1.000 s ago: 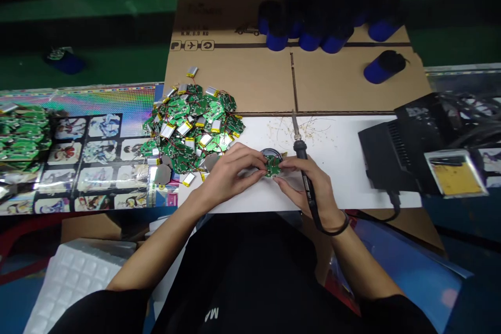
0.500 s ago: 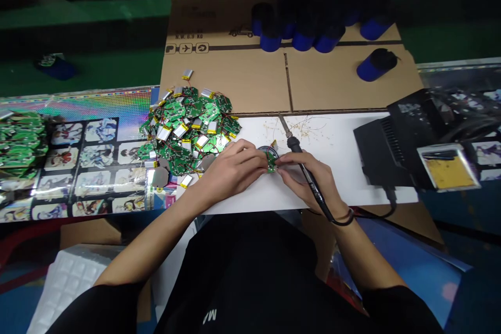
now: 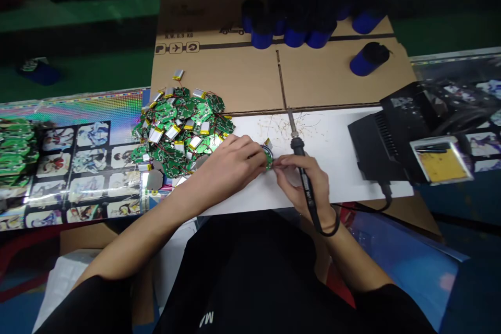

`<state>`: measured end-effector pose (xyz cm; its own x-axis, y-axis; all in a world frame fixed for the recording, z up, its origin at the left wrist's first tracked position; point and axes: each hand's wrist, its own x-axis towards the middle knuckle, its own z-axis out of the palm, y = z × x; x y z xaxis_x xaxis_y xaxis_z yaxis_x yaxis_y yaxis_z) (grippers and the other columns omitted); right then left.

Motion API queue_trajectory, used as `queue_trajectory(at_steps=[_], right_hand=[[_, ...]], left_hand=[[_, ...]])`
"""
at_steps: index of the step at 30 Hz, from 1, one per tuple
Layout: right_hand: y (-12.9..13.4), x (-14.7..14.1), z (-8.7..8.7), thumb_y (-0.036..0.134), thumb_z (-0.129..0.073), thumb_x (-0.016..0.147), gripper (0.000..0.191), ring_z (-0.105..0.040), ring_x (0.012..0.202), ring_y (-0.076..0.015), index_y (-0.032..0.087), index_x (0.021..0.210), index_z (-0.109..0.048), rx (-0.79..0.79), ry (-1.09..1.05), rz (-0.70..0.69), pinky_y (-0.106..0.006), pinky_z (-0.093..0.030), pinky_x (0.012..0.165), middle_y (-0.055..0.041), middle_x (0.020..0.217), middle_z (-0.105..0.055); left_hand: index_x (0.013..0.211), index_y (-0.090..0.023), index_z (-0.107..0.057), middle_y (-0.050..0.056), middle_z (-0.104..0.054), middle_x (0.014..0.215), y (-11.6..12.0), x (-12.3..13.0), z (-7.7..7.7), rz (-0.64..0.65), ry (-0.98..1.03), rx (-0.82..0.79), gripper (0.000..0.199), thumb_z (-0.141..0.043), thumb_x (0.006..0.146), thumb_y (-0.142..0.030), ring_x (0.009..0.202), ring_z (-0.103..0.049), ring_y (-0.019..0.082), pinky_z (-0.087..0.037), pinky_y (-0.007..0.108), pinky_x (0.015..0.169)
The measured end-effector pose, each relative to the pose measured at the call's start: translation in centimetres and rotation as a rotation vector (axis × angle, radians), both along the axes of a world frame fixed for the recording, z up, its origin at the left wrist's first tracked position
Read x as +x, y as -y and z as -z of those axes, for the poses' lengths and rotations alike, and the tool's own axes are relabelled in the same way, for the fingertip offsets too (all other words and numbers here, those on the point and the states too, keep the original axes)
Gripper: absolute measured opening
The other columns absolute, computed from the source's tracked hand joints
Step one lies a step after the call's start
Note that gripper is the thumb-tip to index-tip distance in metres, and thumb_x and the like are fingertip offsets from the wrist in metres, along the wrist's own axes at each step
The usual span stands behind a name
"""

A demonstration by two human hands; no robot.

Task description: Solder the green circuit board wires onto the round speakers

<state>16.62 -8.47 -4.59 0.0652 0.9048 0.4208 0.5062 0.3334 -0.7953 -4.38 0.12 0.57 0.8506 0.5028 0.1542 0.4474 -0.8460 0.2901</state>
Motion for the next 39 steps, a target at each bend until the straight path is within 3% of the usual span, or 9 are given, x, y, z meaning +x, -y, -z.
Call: queue_trajectory(at_steps=[8,14,23,27,30,34,39], right_hand=[[-0.6,-1.0,1.2,0.011,-0.073,0.094,0.036,-0.076,0.091,-0.0226,0.032,0.120,-0.062,0.049,0.065,-0.057,-0.041,-0.064,0.086,-0.0012,0.100,-0.077],[-0.7,-1.2,1.3,0.009,-0.071,0.094,0.037,-0.074,0.091,-0.0216,0.030,0.123,-0.060,0.084,0.084,-0.064,-0.038,-0.063,0.082,-0.0014,0.100,-0.076],[0.9,-0.1,0.9,0.015,-0.063,0.101,0.029,-0.077,0.101,-0.0233,0.029,0.126,-0.067,0.041,-0.033,-0.049,-0.041,-0.064,0.088,-0.0046,0.111,-0.078],[1.9,1.2,0.2,0.040,-0.061,0.105,0.032,-0.067,0.067,-0.0177,0.033,0.135,-0.064,0.068,-0.372,0.034,-0.032,-0.053,0.056,0.0005,0.089,-0.072],[2.7,2.3,-0.4,0.046,-0.070,0.097,0.037,-0.066,0.061,-0.0167,0.033,0.131,-0.063,0.045,-0.507,0.107,-0.030,-0.050,0.049,0.0003,0.091,-0.073],[4.4,4.2,-0.6,0.033,-0.076,0.094,0.018,-0.071,0.057,-0.0182,0.025,0.110,-0.072,-0.017,-0.354,0.145,-0.031,-0.056,0.048,-0.0026,0.083,-0.077],[6.0,5.4,-0.4,0.025,-0.082,0.088,0.016,-0.068,0.048,-0.0147,0.024,0.103,-0.077,-0.136,-0.144,0.132,-0.027,-0.056,0.043,-0.0006,0.078,-0.078]], left_hand=[[0.109,-0.019,-0.068,0.007,-0.076,0.113,1.2,-0.8,3.1,-0.103,0.289,-0.159,0.011,-0.063,0.109,-0.029,0.112,-0.061,0.024,-0.046,0.040,0.101],[0.110,-0.019,-0.064,0.007,-0.073,0.114,1.9,-0.3,3.9,-0.151,0.408,-0.205,0.004,-0.064,0.108,-0.022,0.109,-0.060,0.022,-0.049,0.040,0.102],[0.107,-0.019,-0.063,0.007,-0.074,0.111,2.0,0.1,3.8,-0.152,0.351,-0.135,0.003,-0.062,0.108,-0.021,0.106,-0.060,0.022,-0.050,0.038,0.096],[0.103,-0.019,-0.064,0.005,-0.075,0.109,2.3,0.4,3.0,-0.199,0.289,-0.129,0.006,-0.061,0.108,-0.020,0.104,-0.061,0.023,-0.047,0.039,0.092],[0.101,-0.018,-0.065,0.005,-0.075,0.105,2.6,0.8,2.5,-0.245,0.258,-0.121,0.007,-0.061,0.107,-0.019,0.102,-0.061,0.023,-0.046,0.039,0.091],[0.099,-0.018,-0.066,0.005,-0.074,0.102,2.7,1.1,2.2,-0.269,0.224,-0.095,0.008,-0.061,0.106,-0.017,0.100,-0.062,0.023,-0.045,0.039,0.087],[0.097,-0.018,-0.065,0.005,-0.074,0.101,2.7,1.3,2.0,-0.268,0.188,-0.063,0.010,-0.060,0.106,-0.016,0.099,-0.062,0.023,-0.046,0.039,0.088]])
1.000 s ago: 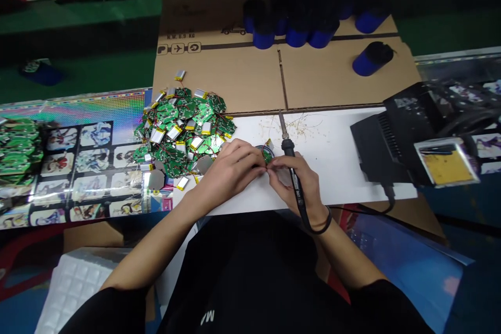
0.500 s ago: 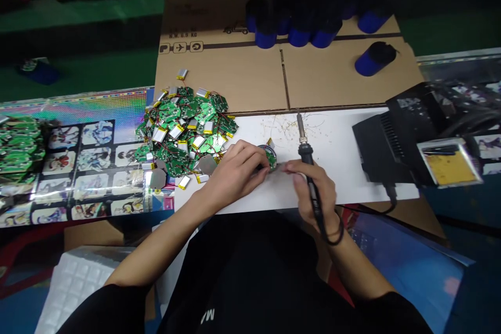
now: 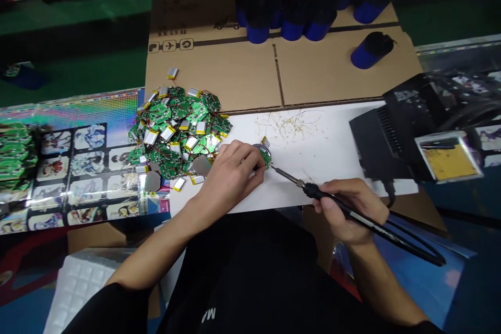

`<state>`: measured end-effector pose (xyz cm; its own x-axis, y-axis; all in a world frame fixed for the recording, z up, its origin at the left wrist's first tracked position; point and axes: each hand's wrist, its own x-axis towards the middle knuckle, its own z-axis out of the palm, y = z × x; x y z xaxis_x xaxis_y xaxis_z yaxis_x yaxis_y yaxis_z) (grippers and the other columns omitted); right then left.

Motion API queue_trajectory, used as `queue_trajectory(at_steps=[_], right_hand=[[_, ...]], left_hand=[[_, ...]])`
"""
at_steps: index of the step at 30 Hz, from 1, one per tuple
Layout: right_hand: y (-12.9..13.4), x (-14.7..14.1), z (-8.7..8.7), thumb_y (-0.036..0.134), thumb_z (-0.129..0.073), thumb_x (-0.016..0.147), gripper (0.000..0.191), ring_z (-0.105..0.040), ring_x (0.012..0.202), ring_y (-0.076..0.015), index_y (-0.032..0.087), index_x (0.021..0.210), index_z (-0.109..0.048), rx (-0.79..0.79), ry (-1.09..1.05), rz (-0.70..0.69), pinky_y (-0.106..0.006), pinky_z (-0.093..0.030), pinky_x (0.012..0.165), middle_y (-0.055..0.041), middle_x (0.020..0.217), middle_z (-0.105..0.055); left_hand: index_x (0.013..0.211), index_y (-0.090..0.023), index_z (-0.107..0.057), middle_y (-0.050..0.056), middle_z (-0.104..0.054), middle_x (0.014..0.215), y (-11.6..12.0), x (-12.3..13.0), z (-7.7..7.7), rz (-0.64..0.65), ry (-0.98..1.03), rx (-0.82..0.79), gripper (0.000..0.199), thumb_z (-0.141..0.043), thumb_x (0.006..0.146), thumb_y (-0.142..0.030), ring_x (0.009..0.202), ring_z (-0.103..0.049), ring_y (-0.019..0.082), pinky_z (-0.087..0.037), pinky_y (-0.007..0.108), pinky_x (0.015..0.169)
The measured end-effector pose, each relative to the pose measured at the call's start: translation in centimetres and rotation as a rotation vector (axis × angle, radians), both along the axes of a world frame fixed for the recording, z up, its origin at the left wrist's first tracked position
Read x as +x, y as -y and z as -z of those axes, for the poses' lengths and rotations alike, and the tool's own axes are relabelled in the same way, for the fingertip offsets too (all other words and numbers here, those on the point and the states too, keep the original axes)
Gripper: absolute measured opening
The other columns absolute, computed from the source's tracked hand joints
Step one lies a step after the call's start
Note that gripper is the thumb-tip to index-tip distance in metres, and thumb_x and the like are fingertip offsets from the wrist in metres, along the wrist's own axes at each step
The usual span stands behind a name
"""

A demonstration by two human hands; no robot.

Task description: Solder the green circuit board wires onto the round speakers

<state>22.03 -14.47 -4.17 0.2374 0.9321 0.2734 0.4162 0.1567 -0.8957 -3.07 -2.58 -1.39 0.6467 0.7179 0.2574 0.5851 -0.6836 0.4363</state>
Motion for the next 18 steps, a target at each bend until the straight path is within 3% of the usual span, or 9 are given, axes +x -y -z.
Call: queue_trajectory(at_steps=[18], right_hand=[[-1.6,-0.8,-0.9,0.021,-0.076,0.087,0.012,-0.075,0.054,-0.0152,0.024,0.098,-0.075,-0.004,0.021,-0.092,-0.023,-0.058,0.048,0.0005,0.077,-0.079]], left_hand=[[0.102,-0.017,-0.067,0.006,-0.077,0.105,0.0,-0.2,0.1,0.025,0.002,0.063,0.006,-0.063,0.106,-0.016,0.100,-0.065,0.024,-0.049,0.040,0.088]])
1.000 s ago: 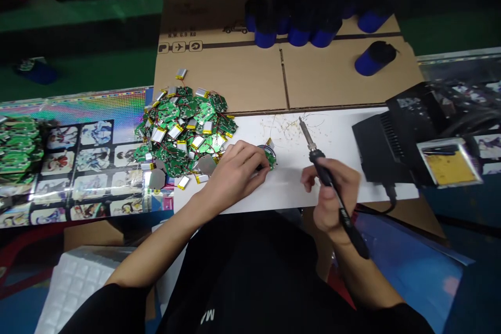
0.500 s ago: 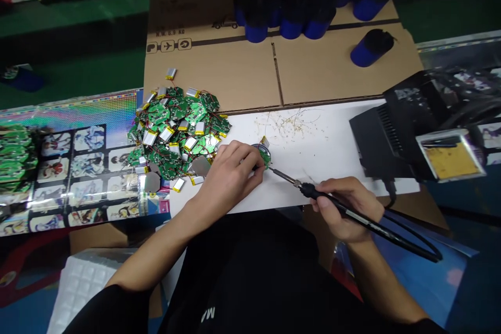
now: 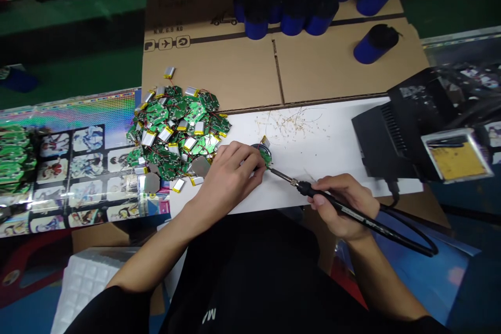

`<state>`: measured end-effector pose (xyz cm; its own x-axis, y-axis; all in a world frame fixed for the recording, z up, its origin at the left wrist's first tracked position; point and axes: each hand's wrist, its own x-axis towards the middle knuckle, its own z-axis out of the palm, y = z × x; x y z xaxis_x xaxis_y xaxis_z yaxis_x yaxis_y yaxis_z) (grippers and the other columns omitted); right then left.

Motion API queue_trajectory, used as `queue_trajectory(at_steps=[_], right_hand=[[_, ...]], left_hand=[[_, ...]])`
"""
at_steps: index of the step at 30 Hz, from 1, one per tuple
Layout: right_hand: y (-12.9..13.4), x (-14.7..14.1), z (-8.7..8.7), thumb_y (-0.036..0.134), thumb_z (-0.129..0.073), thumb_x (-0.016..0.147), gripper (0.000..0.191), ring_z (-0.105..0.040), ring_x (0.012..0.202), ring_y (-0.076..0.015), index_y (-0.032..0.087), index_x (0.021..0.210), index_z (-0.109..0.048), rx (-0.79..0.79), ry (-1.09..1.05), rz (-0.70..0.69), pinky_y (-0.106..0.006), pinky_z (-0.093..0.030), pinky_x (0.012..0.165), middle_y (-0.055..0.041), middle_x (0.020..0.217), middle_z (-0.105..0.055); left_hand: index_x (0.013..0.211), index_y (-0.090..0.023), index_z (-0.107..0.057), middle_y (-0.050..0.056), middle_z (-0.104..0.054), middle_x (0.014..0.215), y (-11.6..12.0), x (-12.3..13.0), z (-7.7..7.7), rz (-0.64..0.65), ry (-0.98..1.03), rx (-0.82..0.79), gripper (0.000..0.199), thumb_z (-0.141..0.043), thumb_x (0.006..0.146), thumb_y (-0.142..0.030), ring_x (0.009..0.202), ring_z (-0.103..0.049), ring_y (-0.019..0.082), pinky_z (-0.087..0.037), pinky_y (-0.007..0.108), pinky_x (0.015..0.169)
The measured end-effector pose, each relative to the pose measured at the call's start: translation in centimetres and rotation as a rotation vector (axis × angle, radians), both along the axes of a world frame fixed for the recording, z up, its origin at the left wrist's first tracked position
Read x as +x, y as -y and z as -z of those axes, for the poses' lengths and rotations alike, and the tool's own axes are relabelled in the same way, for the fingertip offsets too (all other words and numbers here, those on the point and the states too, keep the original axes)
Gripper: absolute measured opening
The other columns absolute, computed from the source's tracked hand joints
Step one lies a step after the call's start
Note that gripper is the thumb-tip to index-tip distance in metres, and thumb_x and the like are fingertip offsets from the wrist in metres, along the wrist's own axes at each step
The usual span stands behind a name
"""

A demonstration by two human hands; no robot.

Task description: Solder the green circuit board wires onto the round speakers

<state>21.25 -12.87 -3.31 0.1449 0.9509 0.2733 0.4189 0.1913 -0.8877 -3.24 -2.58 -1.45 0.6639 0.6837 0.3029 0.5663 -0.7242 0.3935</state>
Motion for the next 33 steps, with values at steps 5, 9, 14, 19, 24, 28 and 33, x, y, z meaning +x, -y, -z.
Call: queue_trajectory(at_steps=[5,9,14,19,24,28,33], right_hand=[[0.0,0.2,-0.2,0.022,-0.077,0.086,0.010,-0.074,0.052,-0.0156,0.024,0.096,-0.075,-0.025,0.016,0.004,-0.024,-0.057,0.046,0.0012,0.074,-0.077],[0.0,0.2,-0.3,0.022,-0.077,0.086,0.010,-0.074,0.053,-0.0164,0.024,0.095,-0.075,-0.019,0.021,0.000,-0.025,-0.058,0.046,0.0004,0.075,-0.078],[-0.2,0.1,-0.5,0.024,-0.078,0.085,0.009,-0.073,0.052,-0.0165,0.023,0.093,-0.075,-0.032,0.026,0.009,-0.025,-0.058,0.045,0.0008,0.072,-0.076],[-0.3,0.1,-0.6,0.024,-0.078,0.086,0.008,-0.074,0.052,-0.0163,0.023,0.094,-0.075,-0.042,0.009,0.004,-0.024,-0.058,0.046,0.0014,0.070,-0.076],[0.4,0.6,0.2,0.024,-0.079,0.089,0.011,-0.070,0.048,-0.0151,0.025,0.099,-0.076,-0.045,-0.033,0.026,-0.025,-0.057,0.043,0.0007,0.074,-0.077],[0.8,1.0,1.0,0.025,-0.081,0.090,0.013,-0.071,0.050,-0.0170,0.027,0.102,-0.077,-0.013,-0.088,0.111,-0.028,-0.057,0.041,-0.0016,0.079,-0.078],[0.6,0.9,1.4,0.028,-0.082,0.090,0.013,-0.073,0.052,-0.0160,0.025,0.101,-0.077,0.032,-0.139,0.207,-0.026,-0.059,0.042,-0.0018,0.082,-0.077]], left_hand=[[0.104,-0.017,-0.067,0.006,-0.077,0.107,-0.2,-0.3,0.0,0.037,-0.002,-0.008,0.006,-0.062,0.107,-0.018,0.101,-0.064,0.023,-0.049,0.040,0.091],[0.105,-0.018,-0.067,0.007,-0.077,0.108,-0.3,-0.4,0.0,0.040,-0.027,-0.035,0.008,-0.059,0.109,-0.020,0.102,-0.063,0.023,-0.049,0.041,0.092],[0.104,-0.019,-0.067,0.007,-0.077,0.108,-0.3,-0.4,0.0,0.039,-0.031,-0.033,0.009,-0.060,0.109,-0.020,0.102,-0.063,0.024,-0.048,0.041,0.092],[0.107,-0.018,-0.067,0.008,-0.077,0.111,-0.4,-0.4,-0.2,0.056,-0.051,-0.038,0.009,-0.059,0.109,-0.020,0.103,-0.063,0.024,-0.048,0.041,0.092],[0.106,-0.018,-0.066,0.008,-0.077,0.110,-0.5,-0.5,-0.1,0.066,-0.054,-0.017,0.009,-0.058,0.110,-0.020,0.103,-0.063,0.024,-0.047,0.040,0.092],[0.106,-0.017,-0.066,0.008,-0.077,0.110,-0.4,-0.5,-0.2,0.066,-0.060,-0.010,0.010,-0.058,0.110,-0.020,0.102,-0.062,0.024,-0.047,0.040,0.090],[0.105,-0.017,-0.066,0.008,-0.077,0.109,-0.4,-0.4,-0.2,0.064,-0.063,-0.006,0.010,-0.057,0.110,-0.019,0.100,-0.061,0.023,-0.046,0.039,0.089]])
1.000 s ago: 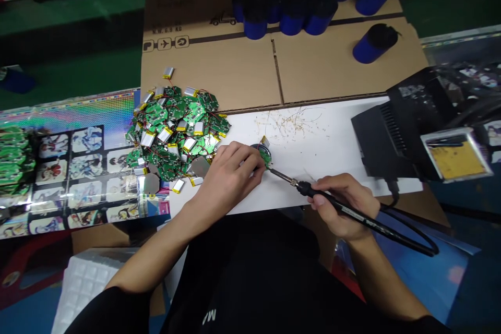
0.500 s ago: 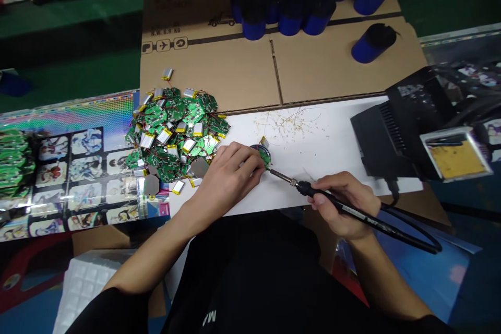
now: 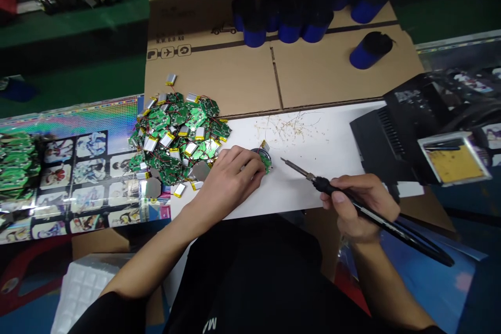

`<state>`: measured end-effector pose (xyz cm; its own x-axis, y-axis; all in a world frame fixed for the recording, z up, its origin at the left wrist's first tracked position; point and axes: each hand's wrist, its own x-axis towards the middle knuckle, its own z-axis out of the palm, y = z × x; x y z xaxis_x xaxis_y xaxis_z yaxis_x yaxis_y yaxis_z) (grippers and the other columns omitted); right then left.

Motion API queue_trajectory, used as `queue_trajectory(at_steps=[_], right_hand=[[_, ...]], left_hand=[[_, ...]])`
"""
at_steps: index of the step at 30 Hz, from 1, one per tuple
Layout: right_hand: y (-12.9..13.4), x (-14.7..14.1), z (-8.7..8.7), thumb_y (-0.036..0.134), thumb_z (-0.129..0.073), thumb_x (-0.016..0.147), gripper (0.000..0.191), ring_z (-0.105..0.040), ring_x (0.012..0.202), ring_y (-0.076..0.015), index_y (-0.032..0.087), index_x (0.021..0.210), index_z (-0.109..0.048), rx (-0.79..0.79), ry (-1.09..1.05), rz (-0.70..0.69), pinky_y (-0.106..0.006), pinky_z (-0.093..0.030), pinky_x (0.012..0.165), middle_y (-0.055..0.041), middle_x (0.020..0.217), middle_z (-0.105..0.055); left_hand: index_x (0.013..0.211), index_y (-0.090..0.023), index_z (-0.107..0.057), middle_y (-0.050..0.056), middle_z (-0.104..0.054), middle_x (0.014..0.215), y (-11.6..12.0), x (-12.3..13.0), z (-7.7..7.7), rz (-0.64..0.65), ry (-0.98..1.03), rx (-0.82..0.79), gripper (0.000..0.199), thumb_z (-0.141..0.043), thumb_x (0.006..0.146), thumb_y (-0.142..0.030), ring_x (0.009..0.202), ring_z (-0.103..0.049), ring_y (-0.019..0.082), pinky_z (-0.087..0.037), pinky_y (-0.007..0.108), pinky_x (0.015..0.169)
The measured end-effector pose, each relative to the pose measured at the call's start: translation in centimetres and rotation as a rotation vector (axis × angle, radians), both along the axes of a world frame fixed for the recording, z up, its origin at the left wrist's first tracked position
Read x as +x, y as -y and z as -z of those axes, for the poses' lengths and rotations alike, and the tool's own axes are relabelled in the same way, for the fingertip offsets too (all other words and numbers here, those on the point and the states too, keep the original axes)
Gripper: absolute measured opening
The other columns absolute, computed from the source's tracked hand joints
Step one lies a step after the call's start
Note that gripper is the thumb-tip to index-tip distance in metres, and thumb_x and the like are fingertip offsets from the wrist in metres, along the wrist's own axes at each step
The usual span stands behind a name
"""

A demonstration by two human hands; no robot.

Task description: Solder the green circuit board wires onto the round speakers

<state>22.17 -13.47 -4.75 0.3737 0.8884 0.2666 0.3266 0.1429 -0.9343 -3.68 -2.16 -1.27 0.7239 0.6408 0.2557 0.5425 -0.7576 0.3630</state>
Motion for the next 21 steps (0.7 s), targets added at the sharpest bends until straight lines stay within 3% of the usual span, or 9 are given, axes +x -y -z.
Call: queue_trajectory(at_steps=[7,11,18,21], right_hand=[[-1.1,-0.8,0.0,0.031,-0.082,0.091,0.020,-0.074,0.056,-0.0155,0.022,0.106,-0.071,0.055,-0.038,0.107,-0.027,-0.062,0.050,-0.0003,0.081,-0.076],[-1.5,-0.9,0.3,0.029,-0.084,0.089,0.027,-0.077,0.066,-0.0161,0.023,0.112,-0.069,0.069,-0.006,0.119,-0.029,-0.065,0.058,-0.0016,0.091,-0.077],[-2.1,-1.4,1.5,0.024,-0.076,0.096,0.027,-0.068,0.054,-0.0098,0.025,0.120,-0.065,0.130,-0.051,0.143,-0.026,-0.059,0.051,-0.0004,0.099,-0.079],[-2.4,-1.5,2.3,0.027,-0.070,0.101,0.027,-0.070,0.054,-0.0110,0.026,0.128,-0.064,0.127,-0.025,0.118,-0.027,-0.058,0.049,-0.0037,0.108,-0.083]], left_hand=[[0.104,-0.019,-0.065,0.008,-0.076,0.108,0.0,0.0,0.3,-0.008,-0.006,-0.001,0.010,-0.057,0.109,-0.018,0.101,-0.062,0.023,-0.047,0.040,0.090],[0.105,-0.018,-0.064,0.008,-0.076,0.108,0.0,0.0,0.5,0.001,0.007,0.005,0.009,-0.056,0.109,-0.018,0.102,-0.062,0.023,-0.048,0.040,0.091],[0.107,-0.018,-0.061,0.009,-0.074,0.109,0.2,-0.1,0.9,0.009,0.022,-0.010,0.007,-0.055,0.110,-0.018,0.103,-0.062,0.023,-0.050,0.041,0.093],[0.110,-0.019,-0.062,0.010,-0.074,0.113,0.2,-0.4,1.0,0.020,0.048,-0.037,0.006,-0.056,0.110,-0.019,0.105,-0.063,0.024,-0.051,0.042,0.095]])
